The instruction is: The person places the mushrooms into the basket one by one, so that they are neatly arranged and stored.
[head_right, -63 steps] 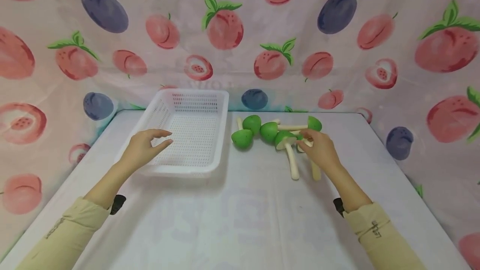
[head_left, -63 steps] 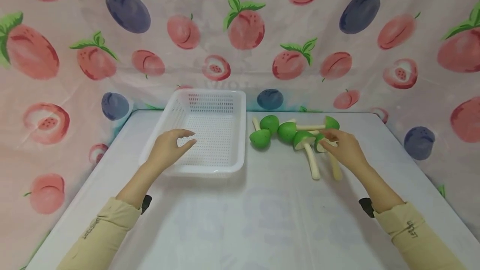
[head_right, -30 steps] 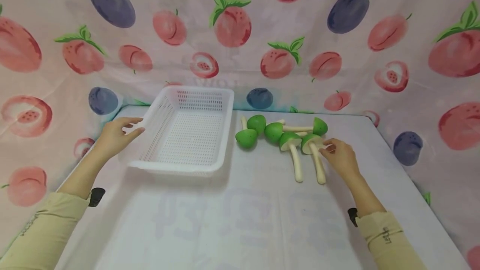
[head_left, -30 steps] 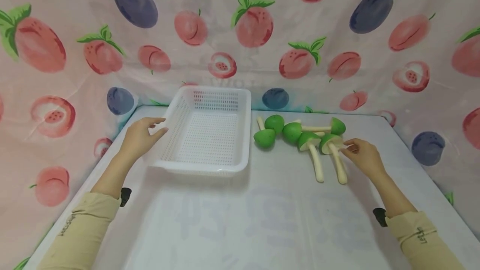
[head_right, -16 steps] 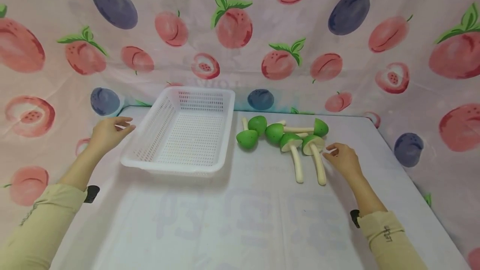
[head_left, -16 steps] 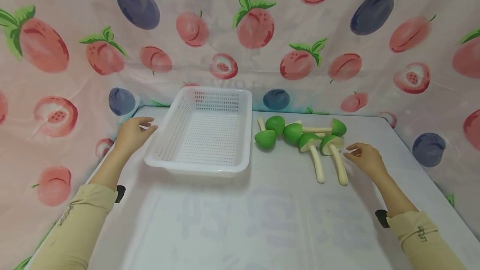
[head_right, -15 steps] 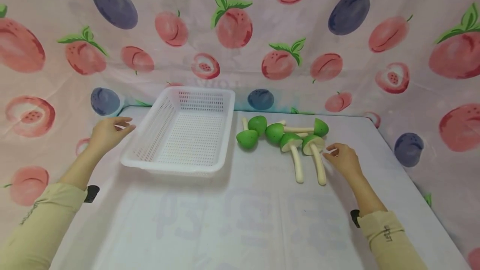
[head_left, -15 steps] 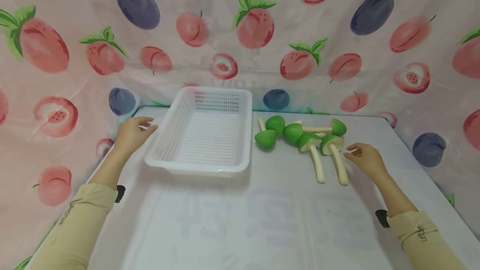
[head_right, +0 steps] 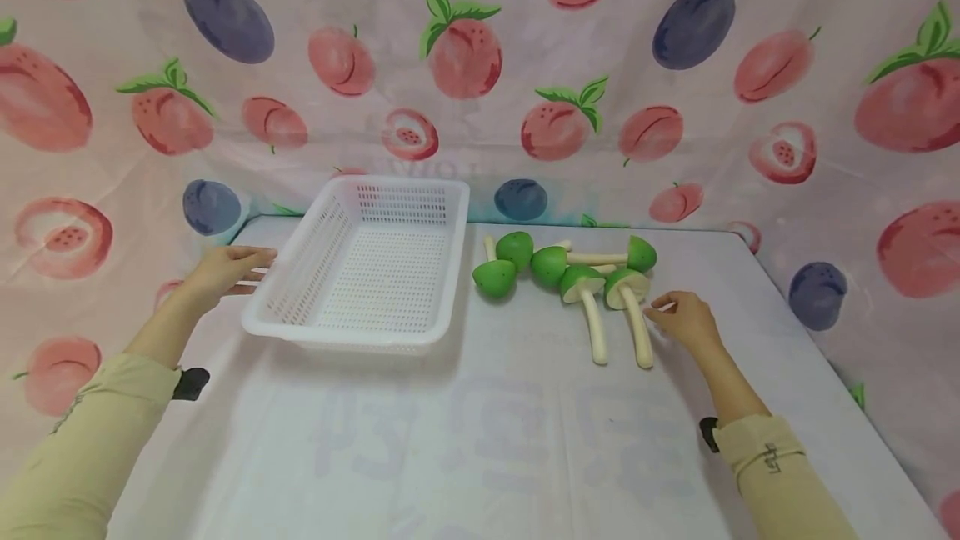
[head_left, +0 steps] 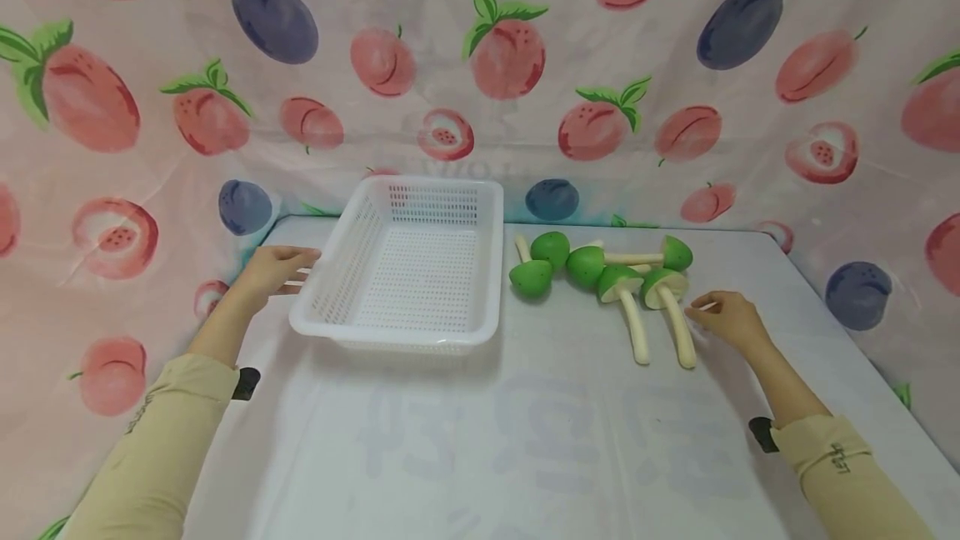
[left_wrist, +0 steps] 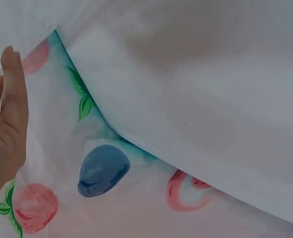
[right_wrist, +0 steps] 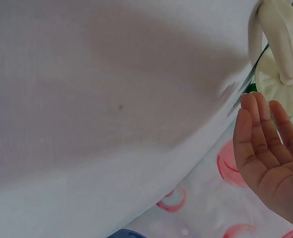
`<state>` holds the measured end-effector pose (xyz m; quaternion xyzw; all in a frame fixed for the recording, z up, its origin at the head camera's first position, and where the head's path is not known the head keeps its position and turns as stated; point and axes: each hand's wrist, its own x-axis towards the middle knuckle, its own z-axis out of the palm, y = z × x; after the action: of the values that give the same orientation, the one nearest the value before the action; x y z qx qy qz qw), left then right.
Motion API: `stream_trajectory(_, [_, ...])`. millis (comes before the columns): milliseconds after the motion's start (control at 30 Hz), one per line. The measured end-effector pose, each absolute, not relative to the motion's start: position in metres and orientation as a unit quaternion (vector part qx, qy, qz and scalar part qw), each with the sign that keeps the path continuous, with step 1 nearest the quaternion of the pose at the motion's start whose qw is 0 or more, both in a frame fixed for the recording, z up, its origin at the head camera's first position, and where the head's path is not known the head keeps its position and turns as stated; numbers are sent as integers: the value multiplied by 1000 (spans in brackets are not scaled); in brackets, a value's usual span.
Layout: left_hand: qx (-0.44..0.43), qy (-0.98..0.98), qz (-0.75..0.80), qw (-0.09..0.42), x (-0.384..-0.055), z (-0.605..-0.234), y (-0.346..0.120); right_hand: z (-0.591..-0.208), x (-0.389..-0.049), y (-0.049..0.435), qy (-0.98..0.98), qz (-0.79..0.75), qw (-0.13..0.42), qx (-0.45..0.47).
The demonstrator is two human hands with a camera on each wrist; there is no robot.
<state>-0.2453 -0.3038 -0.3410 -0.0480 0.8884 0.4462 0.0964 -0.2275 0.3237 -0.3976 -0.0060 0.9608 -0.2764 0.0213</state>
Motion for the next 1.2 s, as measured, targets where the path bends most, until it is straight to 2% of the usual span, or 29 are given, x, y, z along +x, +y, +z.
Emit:
stream_trajectory(267, [-72, 879, 450, 143, -251, -339, -303, -404, -232, 327, 937, -337, 85, 42])
stream_trajectory(633, [-94, 867, 455, 181, -253, -339, -305, -405, -242, 324, 918, -377, 112, 59])
stream_trajectory(900, [-112, 821, 517, 213, -252, -342, -309, -404, -249, 318, 903, -401, 139, 66])
stream_trajectory(1200, [-111, 812, 531, 216, -251, -342, -307, -405, -251, 320, 893, -413, 161, 77])
